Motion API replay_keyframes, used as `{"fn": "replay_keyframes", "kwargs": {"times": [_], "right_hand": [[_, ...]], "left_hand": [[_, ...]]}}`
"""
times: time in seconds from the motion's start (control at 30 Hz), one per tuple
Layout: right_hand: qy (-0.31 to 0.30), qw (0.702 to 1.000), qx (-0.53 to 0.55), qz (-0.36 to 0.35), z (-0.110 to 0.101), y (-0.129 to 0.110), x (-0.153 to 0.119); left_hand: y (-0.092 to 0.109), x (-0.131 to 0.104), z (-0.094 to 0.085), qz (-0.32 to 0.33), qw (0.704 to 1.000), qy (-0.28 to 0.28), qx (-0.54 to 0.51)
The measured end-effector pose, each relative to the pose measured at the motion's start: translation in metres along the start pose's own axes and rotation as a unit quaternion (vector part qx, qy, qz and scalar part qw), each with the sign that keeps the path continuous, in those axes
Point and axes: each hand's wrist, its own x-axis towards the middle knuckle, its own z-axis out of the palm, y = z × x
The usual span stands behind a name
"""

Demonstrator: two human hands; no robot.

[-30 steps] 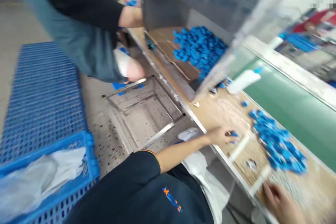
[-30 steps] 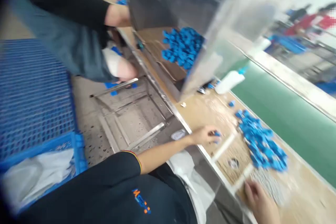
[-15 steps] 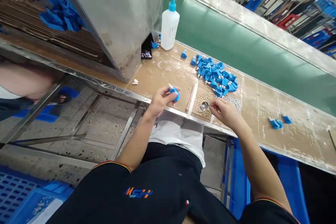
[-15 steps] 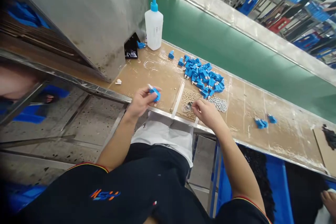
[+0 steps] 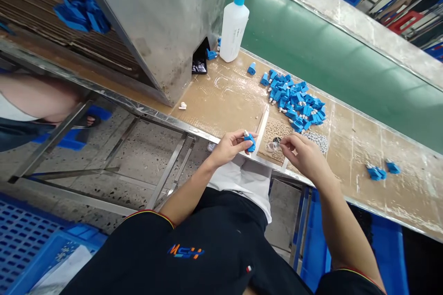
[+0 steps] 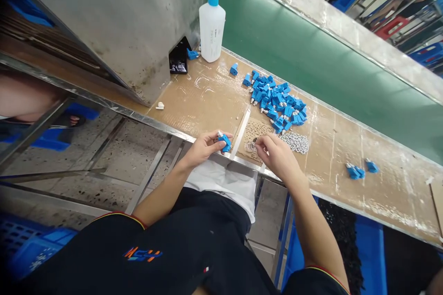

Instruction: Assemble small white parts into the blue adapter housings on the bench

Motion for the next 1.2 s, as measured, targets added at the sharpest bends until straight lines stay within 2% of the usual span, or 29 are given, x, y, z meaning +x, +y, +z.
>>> {"fn": "replay_keyframes", "kwargs": {"times": [0.07, 0.17, 0.33, 0.47, 0.63, 0.77, 0.97, 1.07, 1.2], "right_hand": [[0.077, 0.996, 0.048, 0.018, -0.001, -0.017, -0.005], [0.179, 0.975, 0.118, 0.053, 0.009, -0.047, -0.011], [0.254, 0.929, 0.246, 0.113, 0.033, -0.073, -0.013], [0.27, 0.911, 0.284, 0.13, 0.041, -0.071, -0.014], [0.286, 0.9, 0.302, 0.131, 0.044, -0.063, -0.02], [0.276, 0.913, 0.274, 0.119, 0.039, -0.057, -0.022], [0.202, 0.954, 0.204, 0.087, 0.023, -0.05, -0.024], [0.198, 0.956, 0.201, 0.083, 0.024, -0.051, -0.026], [0.216, 0.944, 0.226, 0.109, 0.034, -0.053, -0.029]], "left_hand": [[0.0, -0.001, 0.007, 0.026, 1.0, -0.005, 0.012], [-0.004, -0.004, 0.021, 0.073, 0.997, -0.003, 0.029], [-0.014, -0.005, 0.041, 0.149, 0.988, 0.021, 0.044], [-0.018, -0.002, 0.048, 0.195, 0.978, 0.014, 0.076], [-0.023, 0.003, 0.053, 0.212, 0.973, -0.011, 0.094], [-0.026, 0.006, 0.055, 0.235, 0.966, -0.018, 0.102], [-0.024, 0.007, 0.046, 0.271, 0.944, -0.033, 0.184], [-0.022, 0.004, 0.04, 0.285, 0.93, -0.033, 0.231], [-0.02, 0.001, 0.036, 0.3, 0.92, -0.042, 0.249]]}}
